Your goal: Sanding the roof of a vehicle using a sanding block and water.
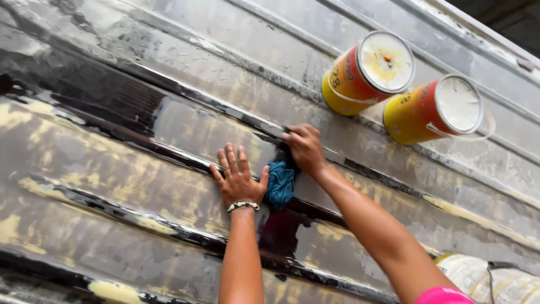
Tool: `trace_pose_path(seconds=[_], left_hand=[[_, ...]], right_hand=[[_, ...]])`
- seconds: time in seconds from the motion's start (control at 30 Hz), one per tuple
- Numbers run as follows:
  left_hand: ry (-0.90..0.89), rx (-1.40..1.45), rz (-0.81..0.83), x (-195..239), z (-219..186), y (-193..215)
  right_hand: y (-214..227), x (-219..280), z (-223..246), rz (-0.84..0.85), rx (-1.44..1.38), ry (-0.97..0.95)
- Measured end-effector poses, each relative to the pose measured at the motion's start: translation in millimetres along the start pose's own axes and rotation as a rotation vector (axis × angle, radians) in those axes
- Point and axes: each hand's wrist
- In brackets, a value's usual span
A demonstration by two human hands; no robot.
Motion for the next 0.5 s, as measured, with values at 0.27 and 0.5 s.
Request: trace_pose_path(seconds=[0.27, 0.5], left_hand=[[0.006, 0.011, 0.059, -0.3, 0.6, 2.5], [0.012, 0.057, 0.032, 2.1, -0.6, -2.4]], right_hand=[[38.4, 33.9, 1.4, 0.073, -0.040, -0.096], [-5.7, -27.4, 32.6, 0.022, -0.051, -0.019]])
Point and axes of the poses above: each hand's wrist, its own x-axis away from the middle knuckle, its own y-axis out of the back of the hand, z = x × y, and after that the axes turned 9 degrees about -x, right-handed
